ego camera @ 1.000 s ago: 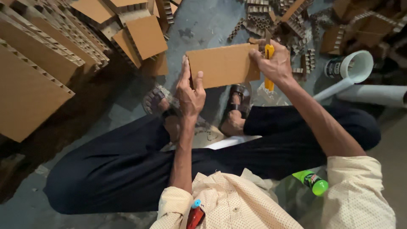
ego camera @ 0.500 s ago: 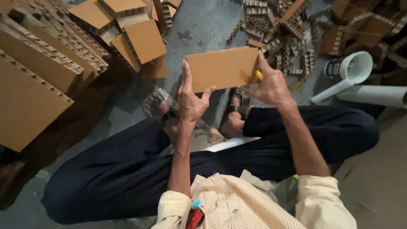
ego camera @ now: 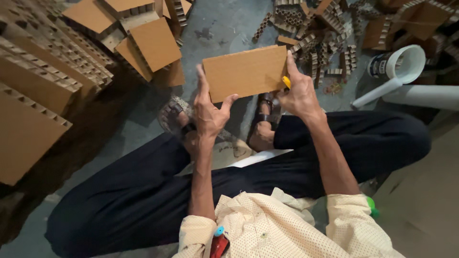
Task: The person sits on the floor and uses a yellow utility knife to cut a piece of corrugated cardboard into smaller rectangular sections. They repeatedly score the cardboard and snap it apart, stacking the finished pieces to the side.
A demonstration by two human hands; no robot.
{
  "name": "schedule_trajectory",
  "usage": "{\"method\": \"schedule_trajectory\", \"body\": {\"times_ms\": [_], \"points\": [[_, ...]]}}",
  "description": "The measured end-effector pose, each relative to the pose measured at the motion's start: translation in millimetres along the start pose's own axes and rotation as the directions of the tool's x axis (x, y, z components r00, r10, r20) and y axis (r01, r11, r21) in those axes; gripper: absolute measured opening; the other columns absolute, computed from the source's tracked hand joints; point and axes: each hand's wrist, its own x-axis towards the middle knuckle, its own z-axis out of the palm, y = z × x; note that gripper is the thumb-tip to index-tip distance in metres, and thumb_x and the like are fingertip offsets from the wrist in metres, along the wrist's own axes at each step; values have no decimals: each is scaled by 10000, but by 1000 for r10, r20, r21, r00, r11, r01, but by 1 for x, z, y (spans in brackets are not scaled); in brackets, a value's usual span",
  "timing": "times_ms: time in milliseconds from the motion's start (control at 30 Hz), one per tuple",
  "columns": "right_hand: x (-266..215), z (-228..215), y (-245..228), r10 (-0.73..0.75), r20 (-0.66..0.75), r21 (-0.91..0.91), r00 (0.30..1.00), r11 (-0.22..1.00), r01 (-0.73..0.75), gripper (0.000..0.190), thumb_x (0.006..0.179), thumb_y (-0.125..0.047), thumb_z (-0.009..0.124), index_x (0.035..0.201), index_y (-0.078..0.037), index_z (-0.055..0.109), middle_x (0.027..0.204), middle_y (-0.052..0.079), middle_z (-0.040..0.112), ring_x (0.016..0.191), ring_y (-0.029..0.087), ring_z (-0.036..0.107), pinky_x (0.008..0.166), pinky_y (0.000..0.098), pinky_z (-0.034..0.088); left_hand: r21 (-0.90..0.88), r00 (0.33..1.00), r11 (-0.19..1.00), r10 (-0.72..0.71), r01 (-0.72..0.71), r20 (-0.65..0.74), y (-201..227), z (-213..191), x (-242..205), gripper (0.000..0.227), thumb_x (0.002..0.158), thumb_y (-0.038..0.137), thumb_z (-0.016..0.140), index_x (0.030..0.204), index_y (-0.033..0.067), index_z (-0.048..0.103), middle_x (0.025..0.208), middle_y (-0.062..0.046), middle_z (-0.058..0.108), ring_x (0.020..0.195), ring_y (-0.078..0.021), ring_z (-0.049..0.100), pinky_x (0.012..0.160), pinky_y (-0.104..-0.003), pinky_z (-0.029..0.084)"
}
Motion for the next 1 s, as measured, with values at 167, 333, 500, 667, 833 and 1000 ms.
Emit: {"method": "schedule_trajectory", "body": {"times_ms": [167, 333, 500, 667, 833, 1000], "points": [[-21, -10, 16, 321, -56, 198, 946, 932, -304, 919, 712, -90, 880, 1510, -28, 429, 1242, 111, 707, 762, 183, 673, 665, 321, 592, 331, 969, 911, 241, -245, 54, 13, -9, 15, 1427, 690, 572, 947, 1652, 120, -5, 1702, -243, 8, 1596, -431, 68, 1330, -551, 82], [-56, 71, 56, 655, -94, 865, 750, 427, -264, 237, 1029, -147, 703, 1247, -56, 683, 1012, 45, 669, 715, 103, 596, 610, 273, 499, 445, 943, 844, 193, -300, 271, 27, 1, 55, 1387, 705, 853, 781, 1629, 71, 104, 1685, -274, 67, 1561, -480, 50, 1265, -629, 15], [-78, 150, 63, 484, 364, 913, 796, -356, -201, 189, 1053, -271, 580, 1201, -155, 572, 802, -20, 535, 621, 111, 484, 535, 262, 398, 436, 886, 873, -11, -218, 464, 29, 6, 102, 1312, 689, 888, 694, 1592, 15, 318, 1659, -285, 249, 1574, -451, 134, 1282, -619, 4], [-80, 150, 53, 421, 451, 824, 787, -536, -186, 270, 989, -422, 516, 1003, -152, 528, 731, -28, 483, 618, 142, 480, 547, 315, 437, 503, 835, 788, 24, -354, 549, 45, 1, 91, 1434, 503, 812, 829, 1540, -34, 313, 1620, -310, 227, 1528, -474, 111, 1224, -623, -5], [-97, 127, 43, 475, 494, 849, 728, -444, -286, 186, 935, -99, 537, 1111, -148, 505, 914, 44, 618, 703, 160, 540, 608, 317, 478, 616, 806, 655, -19, -437, 592, 51, 10, 79, 1467, 432, 681, 913, 1546, -43, 291, 1635, -265, 224, 1536, -451, 130, 1221, -653, 19], [-111, 83, 9, 523, 94, 967, 847, 156, -203, 487, 1036, 55, 548, 1505, 8, 426, 1202, 124, 634, 972, 185, 637, 851, 316, 574, 575, 819, 647, 138, -501, 557, 36, 10, 73, 1290, 505, 557, 945, 1495, -50, 381, 1447, -201, 459, 1426, -378, 370, 1217, -665, 95]]}}
